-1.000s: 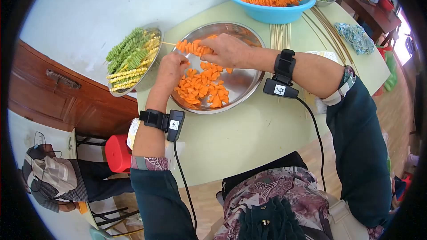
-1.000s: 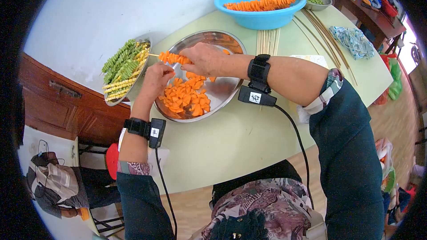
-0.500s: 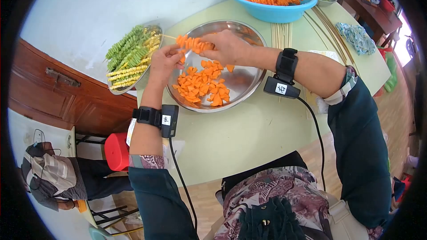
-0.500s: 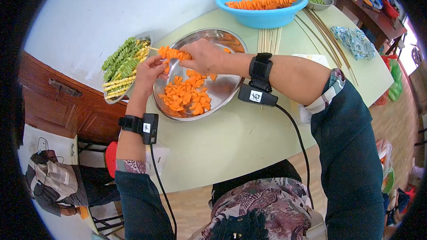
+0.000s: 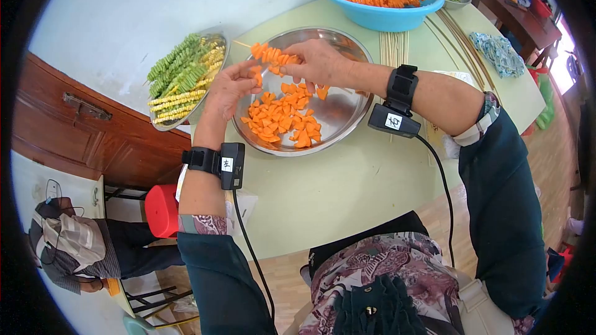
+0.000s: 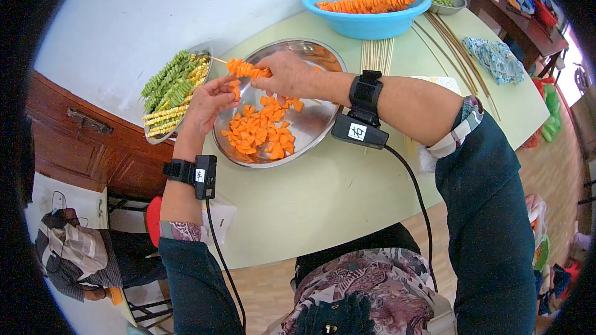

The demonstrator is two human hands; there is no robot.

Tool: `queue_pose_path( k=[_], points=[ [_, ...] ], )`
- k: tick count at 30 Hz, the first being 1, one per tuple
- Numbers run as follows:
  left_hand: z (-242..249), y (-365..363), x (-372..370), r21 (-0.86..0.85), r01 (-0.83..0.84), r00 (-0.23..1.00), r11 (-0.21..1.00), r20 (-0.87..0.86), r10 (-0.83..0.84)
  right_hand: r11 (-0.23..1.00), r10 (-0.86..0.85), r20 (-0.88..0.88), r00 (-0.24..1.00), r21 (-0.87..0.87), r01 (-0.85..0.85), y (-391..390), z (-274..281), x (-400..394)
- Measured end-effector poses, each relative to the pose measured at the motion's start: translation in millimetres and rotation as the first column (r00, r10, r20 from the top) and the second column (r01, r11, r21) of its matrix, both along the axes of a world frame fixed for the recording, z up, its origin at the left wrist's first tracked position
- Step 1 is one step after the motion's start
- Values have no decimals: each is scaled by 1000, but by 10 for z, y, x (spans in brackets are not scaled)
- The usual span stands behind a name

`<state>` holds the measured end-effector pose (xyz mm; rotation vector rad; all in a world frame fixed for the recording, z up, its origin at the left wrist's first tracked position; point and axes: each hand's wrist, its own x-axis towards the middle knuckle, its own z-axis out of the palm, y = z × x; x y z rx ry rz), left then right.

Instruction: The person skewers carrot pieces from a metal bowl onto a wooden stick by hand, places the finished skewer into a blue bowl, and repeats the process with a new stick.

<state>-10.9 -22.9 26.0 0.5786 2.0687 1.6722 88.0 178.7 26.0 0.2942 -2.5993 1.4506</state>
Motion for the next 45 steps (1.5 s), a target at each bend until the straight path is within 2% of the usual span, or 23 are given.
queue_pose_path(
  k=[3,5,9,12,14,15,17,20,26,36,42,44,45],
  points=[
    [14,8,26,-28,7,999,1000,-34,-8,999,-9,-5,1000,48,9,-7,16,9],
    [18,14,30,-117,-8,993,993,-119,-6,999,4,-18,1000,42,-3,-18,42,37],
    [26,18,6,-83,-9,985,997,-170,-5,997,7,-116,993,72,1,-18,-18,2],
    [83,-1,-34,-17,-73,988,997,-141,70,997,6,-171,985,73,6,-28,3,29],
    [92,-15,-42,168,-91,977,982,-177,121,999,-3,-94,996,40,7,-40,36,45],
    [107,-17,-43,169,-93,975,981,-183,124,999,1,-99,995,40,3,-36,10,29],
    [131,-14,-44,283,-153,955,947,-205,215,993,-9,-268,963,112,40,-27,-78,-17],
    [135,-13,-47,389,-181,948,903,-175,266,984,10,-305,952,175,46,-40,-80,-5],
    [126,-51,-92,452,-233,936,861,-136,325,984,38,-266,963,179,11,-58,-63,2],
    [148,-45,-82,454,-258,920,853,-155,360,977,44,-313,949,212,24,-55,-90,-14],
    [158,-37,-59,462,-255,916,849,-165,365,974,49,-245,968,226,8,-61,-85,3],
    [160,-32,-54,467,-266,913,843,-157,376,953,57,-360,931,298,56,-46,-181,-60],
    [166,-29,-48,468,-265,913,843,-158,375,953,57,-361,931,298,57,-46,-172,-56]
  ],
)
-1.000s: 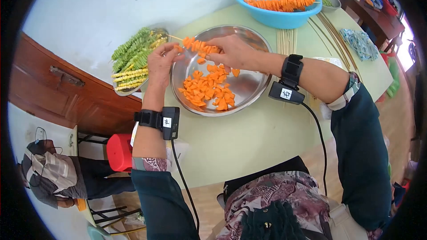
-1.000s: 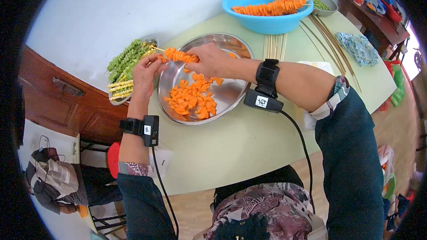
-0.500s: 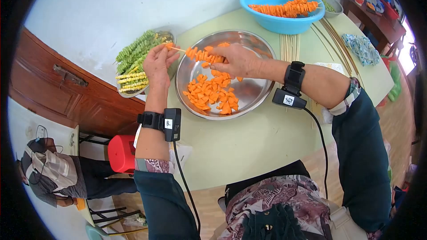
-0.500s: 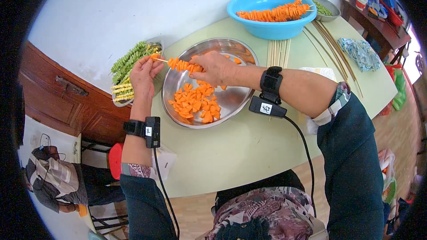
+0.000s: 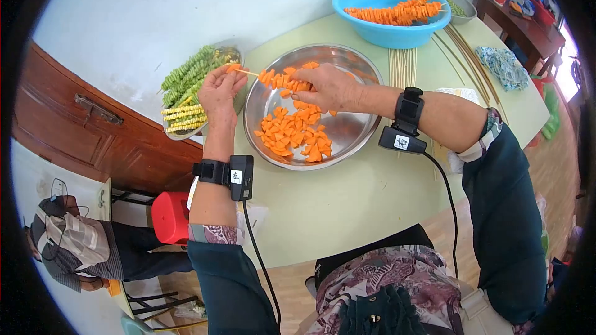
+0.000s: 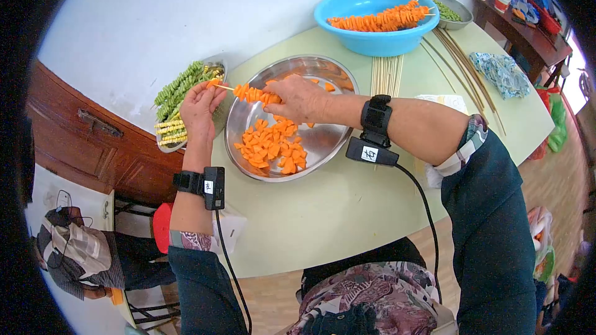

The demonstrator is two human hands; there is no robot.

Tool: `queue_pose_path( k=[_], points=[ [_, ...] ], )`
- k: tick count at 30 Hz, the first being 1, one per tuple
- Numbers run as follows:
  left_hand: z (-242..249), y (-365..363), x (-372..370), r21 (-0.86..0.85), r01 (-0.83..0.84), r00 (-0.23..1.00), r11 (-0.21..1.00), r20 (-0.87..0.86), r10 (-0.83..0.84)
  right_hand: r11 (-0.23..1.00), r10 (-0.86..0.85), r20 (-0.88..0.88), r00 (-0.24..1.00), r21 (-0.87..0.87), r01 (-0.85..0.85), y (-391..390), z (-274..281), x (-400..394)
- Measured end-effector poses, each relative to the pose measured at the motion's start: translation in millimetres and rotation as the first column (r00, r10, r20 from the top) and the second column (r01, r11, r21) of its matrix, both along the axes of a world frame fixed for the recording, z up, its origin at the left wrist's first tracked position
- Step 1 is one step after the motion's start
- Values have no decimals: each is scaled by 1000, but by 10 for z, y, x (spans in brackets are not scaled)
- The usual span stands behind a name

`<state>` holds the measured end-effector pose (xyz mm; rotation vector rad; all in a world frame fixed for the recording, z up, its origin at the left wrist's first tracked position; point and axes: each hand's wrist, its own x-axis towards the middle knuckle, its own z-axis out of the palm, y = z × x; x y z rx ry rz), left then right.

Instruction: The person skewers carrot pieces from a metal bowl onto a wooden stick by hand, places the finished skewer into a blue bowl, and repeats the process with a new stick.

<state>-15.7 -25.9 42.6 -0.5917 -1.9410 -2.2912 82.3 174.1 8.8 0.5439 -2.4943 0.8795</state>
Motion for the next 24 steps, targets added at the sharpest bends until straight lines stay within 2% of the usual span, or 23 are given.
queue_pose_path(
  k=[5,14,18,20,24],
  points=[
    [30,11,36,-35,-43,999,998,12,43,1000,9,54,999,-28,-8,-10,15,28],
    [4,14,21,-9,-47,999,999,-26,46,999,23,9,1000,-31,-23,-28,-55,44],
    [24,48,54,-14,-86,996,996,-22,86,1000,16,-9,1000,-7,-16,-46,-36,66],
    [23,56,65,-9,-85,996,996,-27,84,998,20,57,998,53,-23,-49,0,87],
    [26,62,72,-26,-88,995,996,-44,87,997,13,77,997,69,-18,-58,24,121]
  ],
)
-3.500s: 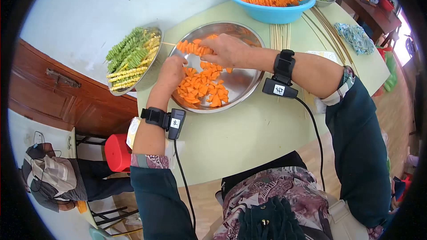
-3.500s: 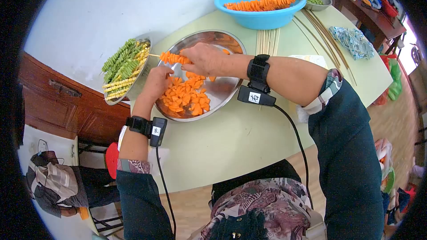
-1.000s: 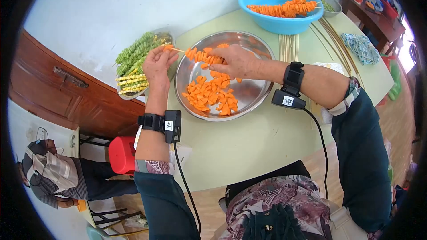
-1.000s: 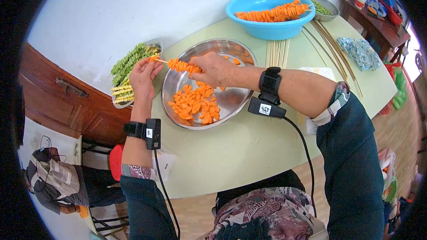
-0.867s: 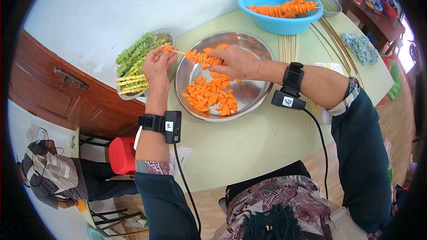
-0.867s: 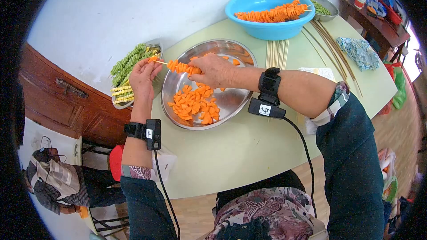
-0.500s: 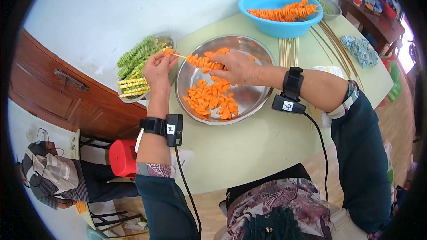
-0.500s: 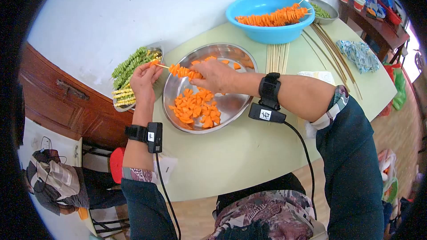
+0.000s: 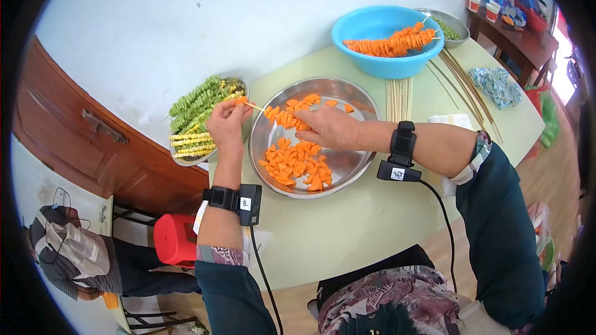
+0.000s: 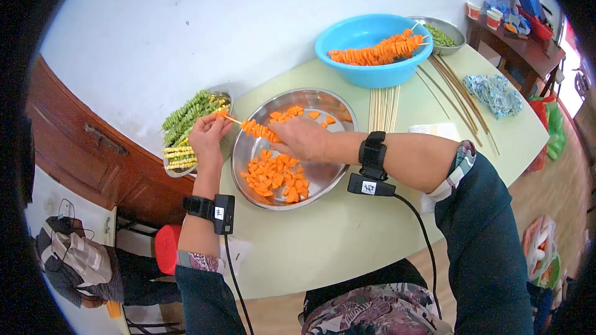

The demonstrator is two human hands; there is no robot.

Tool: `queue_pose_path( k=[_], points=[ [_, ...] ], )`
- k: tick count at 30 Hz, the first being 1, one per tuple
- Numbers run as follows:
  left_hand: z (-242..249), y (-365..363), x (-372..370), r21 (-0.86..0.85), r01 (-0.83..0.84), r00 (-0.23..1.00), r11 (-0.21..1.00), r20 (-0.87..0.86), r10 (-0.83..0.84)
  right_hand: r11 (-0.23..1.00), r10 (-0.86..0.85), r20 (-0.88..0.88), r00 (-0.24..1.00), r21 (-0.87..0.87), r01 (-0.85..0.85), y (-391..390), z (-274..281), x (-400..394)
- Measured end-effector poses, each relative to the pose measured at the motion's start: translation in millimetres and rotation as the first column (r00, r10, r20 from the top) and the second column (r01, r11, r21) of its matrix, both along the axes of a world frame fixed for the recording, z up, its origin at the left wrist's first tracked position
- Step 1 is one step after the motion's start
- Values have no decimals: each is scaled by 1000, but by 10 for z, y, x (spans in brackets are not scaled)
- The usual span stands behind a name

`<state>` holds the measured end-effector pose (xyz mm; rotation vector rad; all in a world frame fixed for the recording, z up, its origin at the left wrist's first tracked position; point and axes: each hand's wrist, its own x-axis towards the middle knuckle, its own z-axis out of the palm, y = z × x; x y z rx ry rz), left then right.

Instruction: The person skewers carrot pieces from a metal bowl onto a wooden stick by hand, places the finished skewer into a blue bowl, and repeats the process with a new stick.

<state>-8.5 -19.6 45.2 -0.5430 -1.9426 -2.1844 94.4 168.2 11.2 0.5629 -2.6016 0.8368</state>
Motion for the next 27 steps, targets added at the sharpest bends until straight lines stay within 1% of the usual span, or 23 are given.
queue_pose_path(
  k=[3,5,8,11,15,17,18,19,20,21,22,23,24,26,27],
  points=[
    [-5,8,-1,-27,-29,1000,999,-1,29,998,-28,14,1000,53,27,-11,-19,-10],
    [-15,-2,-14,-38,-25,1000,999,-15,25,991,-54,96,994,127,41,-17,21,11],
    [-8,5,1,-59,-29,999,998,-21,28,986,-50,54,997,165,40,-12,72,59],
    [-27,4,-10,-71,-37,999,997,-25,36,987,-24,21,999,160,21,1,68,53],
    [-81,-8,-50,-104,-26,999,994,-41,22,987,-42,43,998,157,35,8,14,21],
    [-88,6,-42,-107,-33,998,994,-50,28,997,15,15,1000,78,-16,42,-92,-55],
    [-87,12,-37,-113,-41,998,993,-58,35,997,15,16,1000,79,-16,39,-10,-13],
    [-92,11,-39,-111,-42,998,993,-57,36,986,99,257,961,-154,-61,22,138,64],
    [-93,-1,-50,-136,-38,996,990,-89,26,923,229,457,859,-383,-42,8,227,94],
    [-92,-8,-54,-161,-35,992,986,-122,15,923,228,458,859,-382,-42,17,224,70],
    [-91,-13,-54,-161,-34,993,986,-120,15,830,380,494,782,-555,-53,35,209,36],
    [-95,-12,-51,-203,-49,986,978,-165,16,708,526,492,694,-705,-37,55,202,16],
    [-95,-13,-49,-244,-67,978,967,-208,15,709,523,494,694,-704,-34,70,219,14],
    [-101,-19,-64,-264,-78,975,961,-222,19,706,494,523,694,-707,30,88,264,24],
    [-89,-18,-60,-286,-91,972,954,-235,22,707,492,525,694,-707,34,82,279,35]
  ],
)
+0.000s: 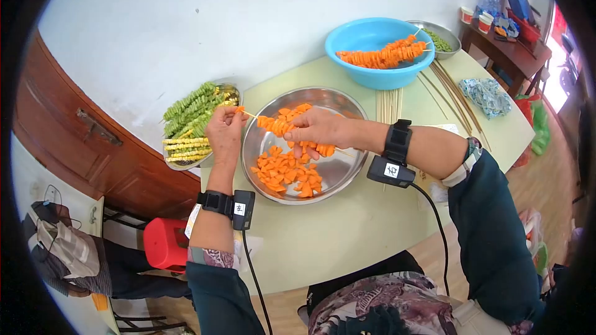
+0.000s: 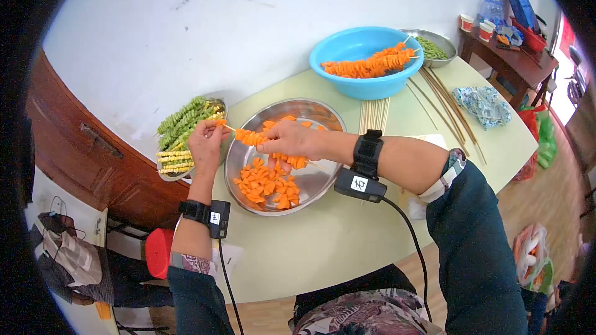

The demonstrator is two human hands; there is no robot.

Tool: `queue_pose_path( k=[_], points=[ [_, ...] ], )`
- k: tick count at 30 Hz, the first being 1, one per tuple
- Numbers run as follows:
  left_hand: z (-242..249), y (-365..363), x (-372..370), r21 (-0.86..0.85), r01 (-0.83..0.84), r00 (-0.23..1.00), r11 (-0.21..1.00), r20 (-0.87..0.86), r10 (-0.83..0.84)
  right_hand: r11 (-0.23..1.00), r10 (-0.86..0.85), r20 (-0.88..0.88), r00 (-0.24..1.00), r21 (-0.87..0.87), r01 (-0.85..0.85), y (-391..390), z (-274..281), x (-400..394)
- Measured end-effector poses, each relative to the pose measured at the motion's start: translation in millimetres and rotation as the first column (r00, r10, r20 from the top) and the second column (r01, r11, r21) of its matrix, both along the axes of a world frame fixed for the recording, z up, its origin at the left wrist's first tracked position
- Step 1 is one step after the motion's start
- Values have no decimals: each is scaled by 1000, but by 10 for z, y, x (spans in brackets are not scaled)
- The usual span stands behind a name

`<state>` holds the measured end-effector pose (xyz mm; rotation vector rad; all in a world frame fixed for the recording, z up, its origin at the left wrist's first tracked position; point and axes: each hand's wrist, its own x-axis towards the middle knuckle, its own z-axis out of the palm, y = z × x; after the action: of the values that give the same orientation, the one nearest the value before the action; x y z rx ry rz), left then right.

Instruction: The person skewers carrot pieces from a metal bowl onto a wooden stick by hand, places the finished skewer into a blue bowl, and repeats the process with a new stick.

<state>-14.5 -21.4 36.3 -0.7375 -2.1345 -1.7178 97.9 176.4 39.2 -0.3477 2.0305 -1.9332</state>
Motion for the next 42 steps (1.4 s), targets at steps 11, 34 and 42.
queue_pose_path(
  k=[11,34,42],
  points=[
    [-23,-25,-23,-167,-38,993,985,-121,18,826,-40,-501,865,470,311,-12,-145,-16],
    [-63,153,195,-127,194,977,973,121,-178,919,-76,-314,946,346,188,22,-79,-66],
    [21,127,189,-237,204,978,950,98,-186,993,-85,-128,988,73,95,23,-111,-64]
  ],
)
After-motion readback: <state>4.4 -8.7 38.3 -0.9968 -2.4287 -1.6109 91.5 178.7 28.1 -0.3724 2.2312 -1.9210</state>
